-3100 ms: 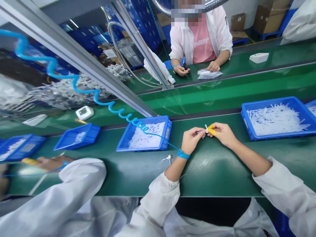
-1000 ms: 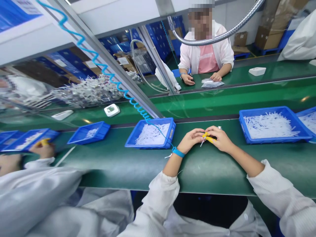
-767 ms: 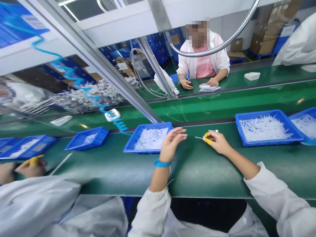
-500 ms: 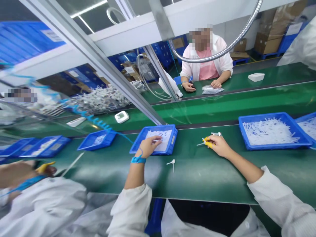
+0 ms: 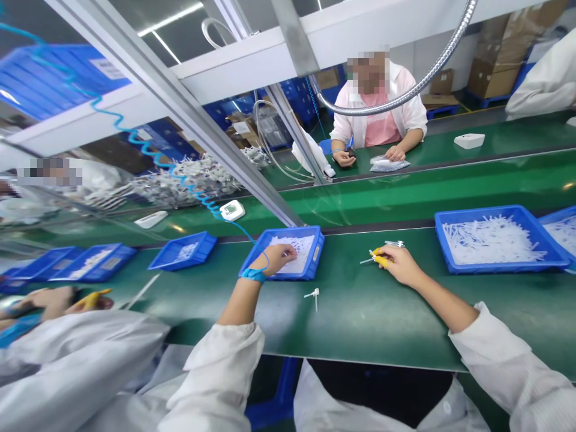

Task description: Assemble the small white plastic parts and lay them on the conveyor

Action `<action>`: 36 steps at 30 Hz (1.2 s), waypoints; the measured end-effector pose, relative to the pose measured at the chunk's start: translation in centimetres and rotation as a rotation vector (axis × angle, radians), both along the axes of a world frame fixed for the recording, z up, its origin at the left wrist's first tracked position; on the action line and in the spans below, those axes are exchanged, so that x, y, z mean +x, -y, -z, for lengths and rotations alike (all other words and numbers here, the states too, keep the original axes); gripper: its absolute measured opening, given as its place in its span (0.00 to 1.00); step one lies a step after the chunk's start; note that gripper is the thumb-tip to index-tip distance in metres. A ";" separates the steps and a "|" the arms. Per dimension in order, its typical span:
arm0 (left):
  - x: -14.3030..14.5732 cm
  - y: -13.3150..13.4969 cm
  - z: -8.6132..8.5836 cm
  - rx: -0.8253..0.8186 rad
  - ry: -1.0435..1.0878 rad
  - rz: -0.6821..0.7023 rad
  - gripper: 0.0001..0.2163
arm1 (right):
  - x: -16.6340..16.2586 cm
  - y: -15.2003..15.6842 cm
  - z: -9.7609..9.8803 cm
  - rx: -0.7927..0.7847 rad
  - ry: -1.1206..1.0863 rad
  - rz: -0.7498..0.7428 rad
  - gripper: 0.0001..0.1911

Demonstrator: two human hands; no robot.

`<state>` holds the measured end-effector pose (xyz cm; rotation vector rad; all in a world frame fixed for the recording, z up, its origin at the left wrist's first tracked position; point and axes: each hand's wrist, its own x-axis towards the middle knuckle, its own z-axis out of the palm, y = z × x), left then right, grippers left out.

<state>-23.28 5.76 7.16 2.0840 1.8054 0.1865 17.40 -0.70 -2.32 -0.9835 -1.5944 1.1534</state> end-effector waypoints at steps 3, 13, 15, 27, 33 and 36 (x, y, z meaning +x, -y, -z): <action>-1.0 0.6 -0.8 0.092 -0.029 -0.069 0.06 | 0.0 -0.1 0.1 -0.017 -0.009 0.014 0.15; 10.6 6.1 -1.2 0.301 0.521 0.103 0.13 | 0.0 -0.4 1.0 -0.101 -0.080 0.071 0.16; 15.1 6.1 0.8 0.184 0.733 0.115 0.12 | 0.1 -0.4 0.9 -0.122 -0.109 0.093 0.17; 20.7 5.3 6.6 0.411 0.814 0.269 0.07 | 0.2 -0.1 0.3 -0.246 -0.242 0.142 0.19; 21.0 5.5 6.6 0.370 0.814 0.275 0.06 | 0.1 0.2 -0.3 -0.277 -0.284 0.138 0.21; 21.1 5.7 6.5 0.351 0.833 0.254 0.06 | 0.1 0.3 -0.6 -0.278 -0.298 0.138 0.21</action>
